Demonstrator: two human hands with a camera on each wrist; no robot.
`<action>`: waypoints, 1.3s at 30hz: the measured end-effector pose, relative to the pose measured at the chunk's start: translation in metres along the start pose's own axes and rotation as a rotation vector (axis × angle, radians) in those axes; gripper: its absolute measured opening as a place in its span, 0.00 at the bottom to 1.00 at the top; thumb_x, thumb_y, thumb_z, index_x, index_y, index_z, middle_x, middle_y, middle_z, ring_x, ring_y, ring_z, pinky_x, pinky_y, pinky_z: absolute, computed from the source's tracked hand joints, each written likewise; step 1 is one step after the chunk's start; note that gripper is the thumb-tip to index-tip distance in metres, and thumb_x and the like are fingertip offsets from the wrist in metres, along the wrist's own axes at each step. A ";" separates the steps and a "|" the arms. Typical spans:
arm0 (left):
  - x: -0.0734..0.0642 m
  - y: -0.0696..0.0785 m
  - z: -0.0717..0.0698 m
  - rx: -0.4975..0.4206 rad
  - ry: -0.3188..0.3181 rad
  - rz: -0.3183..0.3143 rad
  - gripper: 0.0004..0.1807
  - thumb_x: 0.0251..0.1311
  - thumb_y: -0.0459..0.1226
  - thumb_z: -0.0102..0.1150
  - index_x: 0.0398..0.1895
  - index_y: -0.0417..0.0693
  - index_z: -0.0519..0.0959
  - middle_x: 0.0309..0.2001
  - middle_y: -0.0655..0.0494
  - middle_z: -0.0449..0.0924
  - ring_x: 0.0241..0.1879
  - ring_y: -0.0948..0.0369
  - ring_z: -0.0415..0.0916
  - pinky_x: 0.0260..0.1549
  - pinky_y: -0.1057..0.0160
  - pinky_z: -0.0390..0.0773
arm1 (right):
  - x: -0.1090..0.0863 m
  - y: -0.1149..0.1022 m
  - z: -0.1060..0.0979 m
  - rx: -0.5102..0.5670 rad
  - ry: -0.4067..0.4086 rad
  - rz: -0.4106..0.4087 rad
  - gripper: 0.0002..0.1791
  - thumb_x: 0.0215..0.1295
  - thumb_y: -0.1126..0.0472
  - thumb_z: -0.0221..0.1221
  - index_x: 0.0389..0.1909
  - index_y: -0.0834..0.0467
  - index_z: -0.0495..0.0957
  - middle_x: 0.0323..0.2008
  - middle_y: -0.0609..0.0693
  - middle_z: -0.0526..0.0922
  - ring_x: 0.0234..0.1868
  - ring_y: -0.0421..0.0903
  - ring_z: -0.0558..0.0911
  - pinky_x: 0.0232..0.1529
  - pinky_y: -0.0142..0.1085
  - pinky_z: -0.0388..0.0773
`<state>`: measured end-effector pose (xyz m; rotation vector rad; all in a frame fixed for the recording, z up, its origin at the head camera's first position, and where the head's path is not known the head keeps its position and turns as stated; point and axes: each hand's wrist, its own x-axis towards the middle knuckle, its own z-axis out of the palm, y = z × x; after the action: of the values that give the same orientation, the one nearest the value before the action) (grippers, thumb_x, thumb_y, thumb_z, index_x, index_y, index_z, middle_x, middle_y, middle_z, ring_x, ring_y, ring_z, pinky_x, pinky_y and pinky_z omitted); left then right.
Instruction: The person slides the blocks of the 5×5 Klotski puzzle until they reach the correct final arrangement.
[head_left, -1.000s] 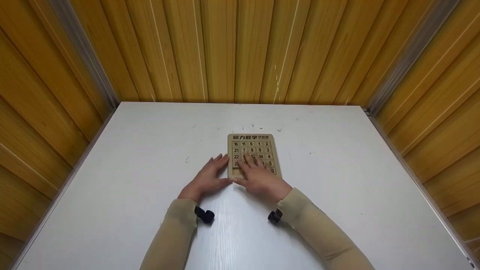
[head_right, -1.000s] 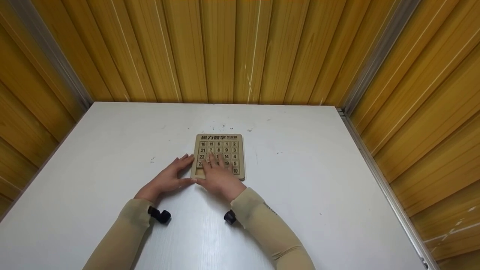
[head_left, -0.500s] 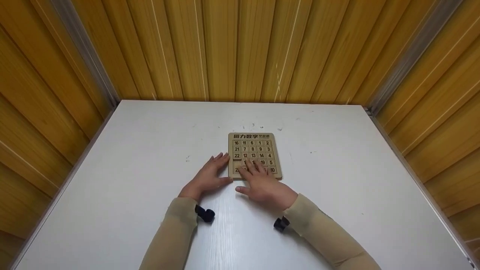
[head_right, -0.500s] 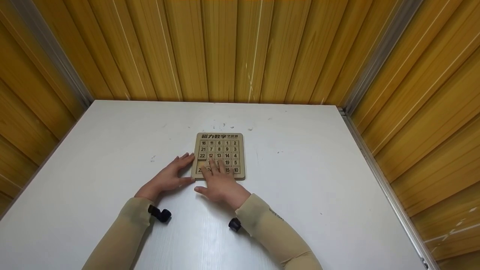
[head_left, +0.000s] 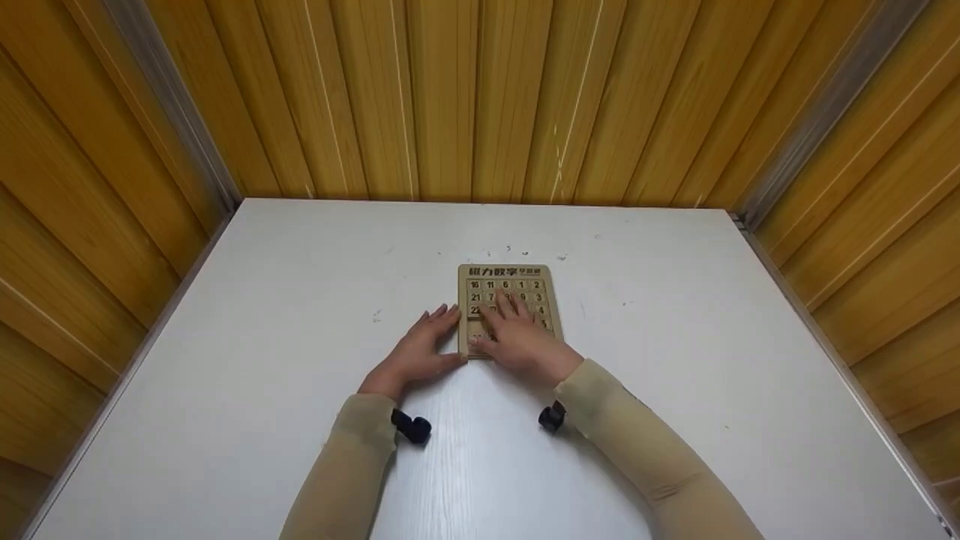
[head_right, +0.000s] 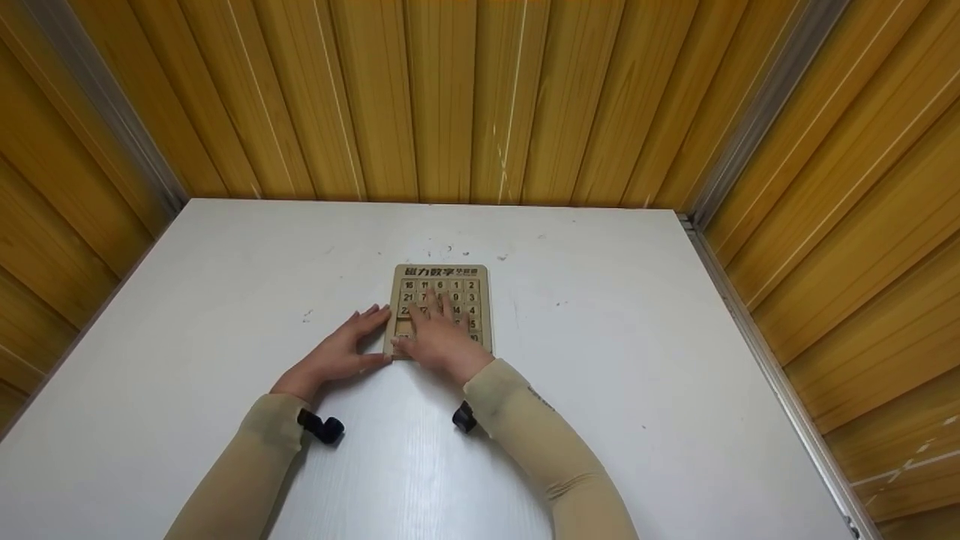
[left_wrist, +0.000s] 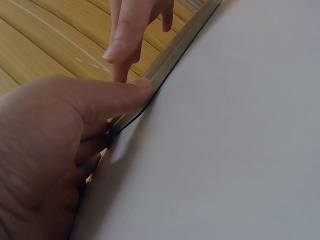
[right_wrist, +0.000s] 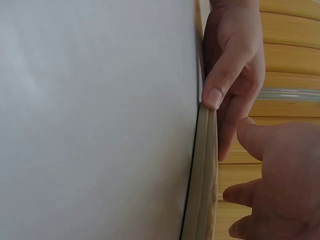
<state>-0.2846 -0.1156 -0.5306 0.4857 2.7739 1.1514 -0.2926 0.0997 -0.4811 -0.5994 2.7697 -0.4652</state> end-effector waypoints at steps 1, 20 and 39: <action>0.000 0.000 0.000 -0.003 0.000 -0.006 0.45 0.62 0.46 0.69 0.80 0.50 0.61 0.82 0.48 0.55 0.83 0.43 0.45 0.82 0.42 0.48 | 0.003 0.001 0.000 -0.002 0.000 0.002 0.42 0.77 0.34 0.45 0.84 0.47 0.46 0.84 0.58 0.34 0.84 0.63 0.33 0.82 0.65 0.35; 0.001 -0.003 0.001 0.019 0.007 0.039 0.45 0.61 0.48 0.69 0.80 0.49 0.61 0.82 0.46 0.55 0.83 0.44 0.46 0.83 0.42 0.46 | -0.013 0.002 0.009 -0.062 -0.029 -0.029 0.45 0.74 0.29 0.46 0.84 0.43 0.44 0.84 0.56 0.30 0.84 0.63 0.31 0.81 0.66 0.34; 0.002 -0.003 0.001 0.018 -0.013 0.004 0.45 0.61 0.46 0.70 0.80 0.51 0.60 0.82 0.47 0.53 0.83 0.40 0.43 0.82 0.41 0.48 | 0.034 0.010 -0.002 -0.052 0.025 0.044 0.42 0.76 0.32 0.45 0.83 0.46 0.50 0.84 0.58 0.32 0.84 0.65 0.36 0.80 0.70 0.40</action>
<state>-0.2870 -0.1162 -0.5332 0.4987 2.7762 1.1209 -0.3268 0.0940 -0.4896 -0.5466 2.8201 -0.3952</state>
